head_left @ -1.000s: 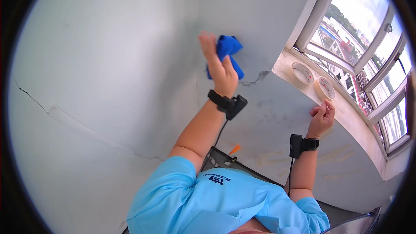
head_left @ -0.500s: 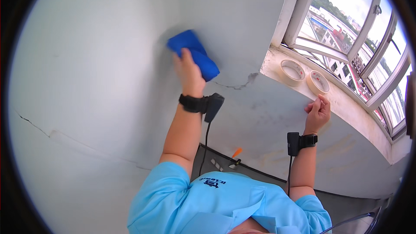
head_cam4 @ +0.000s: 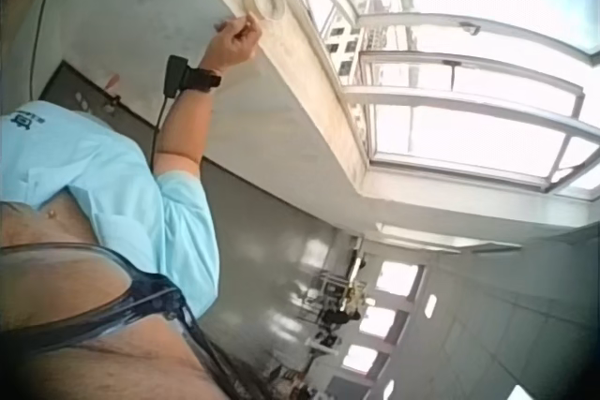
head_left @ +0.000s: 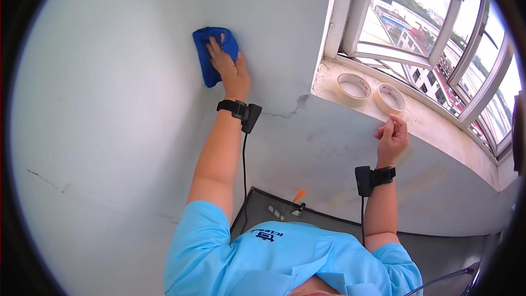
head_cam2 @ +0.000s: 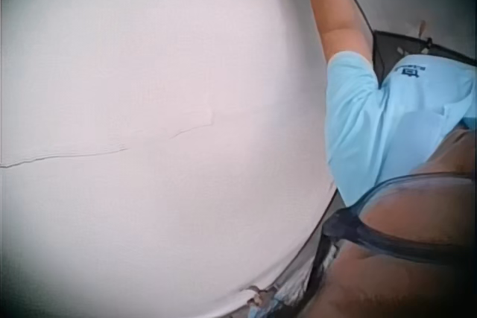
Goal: The recorder prepares a cracked wall for repair by wiping it with a cloth, applying masking tape, and using a scraper.
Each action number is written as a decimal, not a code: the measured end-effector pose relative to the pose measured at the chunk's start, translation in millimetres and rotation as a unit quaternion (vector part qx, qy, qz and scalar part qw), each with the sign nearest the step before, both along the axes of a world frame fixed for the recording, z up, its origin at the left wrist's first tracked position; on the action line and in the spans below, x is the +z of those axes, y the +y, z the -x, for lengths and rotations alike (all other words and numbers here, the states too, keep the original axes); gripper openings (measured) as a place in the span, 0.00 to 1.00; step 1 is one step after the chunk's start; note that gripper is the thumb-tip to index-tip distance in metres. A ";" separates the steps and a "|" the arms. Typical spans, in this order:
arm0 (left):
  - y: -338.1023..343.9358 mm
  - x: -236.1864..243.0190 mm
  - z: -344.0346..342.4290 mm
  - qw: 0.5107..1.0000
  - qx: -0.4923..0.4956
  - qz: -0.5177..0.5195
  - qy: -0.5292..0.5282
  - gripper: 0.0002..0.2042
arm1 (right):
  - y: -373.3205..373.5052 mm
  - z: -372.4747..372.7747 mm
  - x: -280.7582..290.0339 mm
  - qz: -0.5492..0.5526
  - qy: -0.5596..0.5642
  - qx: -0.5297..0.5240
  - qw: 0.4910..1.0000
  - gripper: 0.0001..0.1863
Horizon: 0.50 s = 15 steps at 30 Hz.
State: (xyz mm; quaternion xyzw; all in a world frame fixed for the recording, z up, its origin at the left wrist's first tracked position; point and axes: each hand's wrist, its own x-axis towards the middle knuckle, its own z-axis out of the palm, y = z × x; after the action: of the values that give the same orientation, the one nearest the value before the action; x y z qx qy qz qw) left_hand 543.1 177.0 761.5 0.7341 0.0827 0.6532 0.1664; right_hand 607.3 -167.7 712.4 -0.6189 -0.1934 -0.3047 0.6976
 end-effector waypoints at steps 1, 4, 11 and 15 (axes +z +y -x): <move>1.0 -0.7 -0.4 1.000 -0.013 0.001 0.006 0.25 | -0.7 0.2 0.2 0.006 -0.010 0.004 1.000 0.04; -4.1 4.6 -1.3 0.999 -0.049 0.012 -0.010 0.25 | -0.1 -1.6 7.4 0.009 -0.001 0.005 1.000 0.04; -70.8 -16.3 3.2 0.998 -0.059 -0.025 -0.015 0.25 | 0.1 -1.8 5.2 -0.010 0.019 0.036 0.999 0.05; -96.0 -30.7 -10.3 0.992 -0.059 -0.035 0.107 0.24 | -4.1 -0.9 0.6 -0.004 0.023 0.042 0.999 0.05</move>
State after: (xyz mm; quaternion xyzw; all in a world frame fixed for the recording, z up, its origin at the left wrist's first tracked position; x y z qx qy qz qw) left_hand 553.4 81.0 730.8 0.8085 0.0336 0.5628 0.1688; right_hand 608.2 -171.7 713.0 -0.6143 -0.2023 -0.2614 0.7165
